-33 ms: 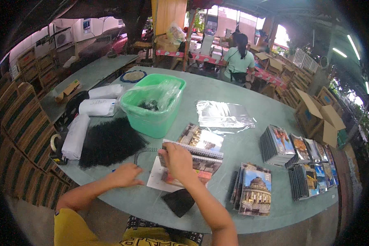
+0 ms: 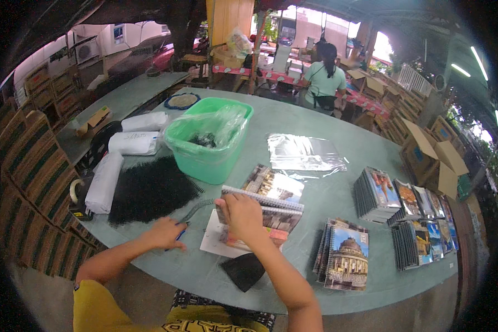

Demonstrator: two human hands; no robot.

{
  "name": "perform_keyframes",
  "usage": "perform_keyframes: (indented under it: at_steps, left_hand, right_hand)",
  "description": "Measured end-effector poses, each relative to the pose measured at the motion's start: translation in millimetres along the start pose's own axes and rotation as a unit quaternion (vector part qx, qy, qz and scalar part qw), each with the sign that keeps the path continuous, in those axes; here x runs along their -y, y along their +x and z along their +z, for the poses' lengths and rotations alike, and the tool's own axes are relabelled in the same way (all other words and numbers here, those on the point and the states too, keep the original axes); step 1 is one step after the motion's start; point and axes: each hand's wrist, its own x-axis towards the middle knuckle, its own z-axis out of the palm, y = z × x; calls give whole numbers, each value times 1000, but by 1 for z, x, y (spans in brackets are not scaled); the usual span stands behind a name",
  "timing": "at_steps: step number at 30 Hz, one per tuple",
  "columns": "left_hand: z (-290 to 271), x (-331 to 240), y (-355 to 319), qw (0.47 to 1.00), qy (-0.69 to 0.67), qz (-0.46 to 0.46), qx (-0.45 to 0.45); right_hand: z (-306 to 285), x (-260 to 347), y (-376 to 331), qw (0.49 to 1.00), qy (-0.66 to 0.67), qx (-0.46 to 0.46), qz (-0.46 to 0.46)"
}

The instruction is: The person binds calendars by inserting a wire spiral through the pre-punched holes of a calendar stack, trimming the wire with pliers, and then placing the finished calendar onto a separate pile.

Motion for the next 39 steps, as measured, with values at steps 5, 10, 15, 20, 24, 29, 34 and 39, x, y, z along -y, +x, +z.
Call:
perform_keyframes:
  at_steps: [5, 10, 15, 20, 24, 29, 34, 39]
  left_hand:
    - [17, 24, -18, 999, -35, -22, 35]
    - [-29, -50, -15, 982, -185, 13, -37]
    - [-93, -73, 13, 984, -78, -33, -156]
    - [-108, -75, 13, 992, -3, -44, -119]
    - [-111, -80, 14, 993, 49, -43, -96]
    - [-106, -75, 23, 994, 0, -38, -100]
    - [-65, -50, 4, 991, -78, -49, -95]
    - [1, -15, -11, 975, 173, 11, -139]
  right_hand:
    - [-2, -7, 2, 999, 23, 28, -40]
    - [1, -9, -1, 998, 37, -19, -43]
    - [-2, -3, -5, 999, 27, -40, -14]
    - [-3, 3, -5, 999, 18, -45, 18]
    - [-6, 6, -4, 999, 27, -17, 41]
    - [-7, 2, -6, 999, 15, -21, 24]
    - [-5, -7, 3, 999, -37, -6, -1]
    - [7, 1, 5, 1000, -19, 6, -14]
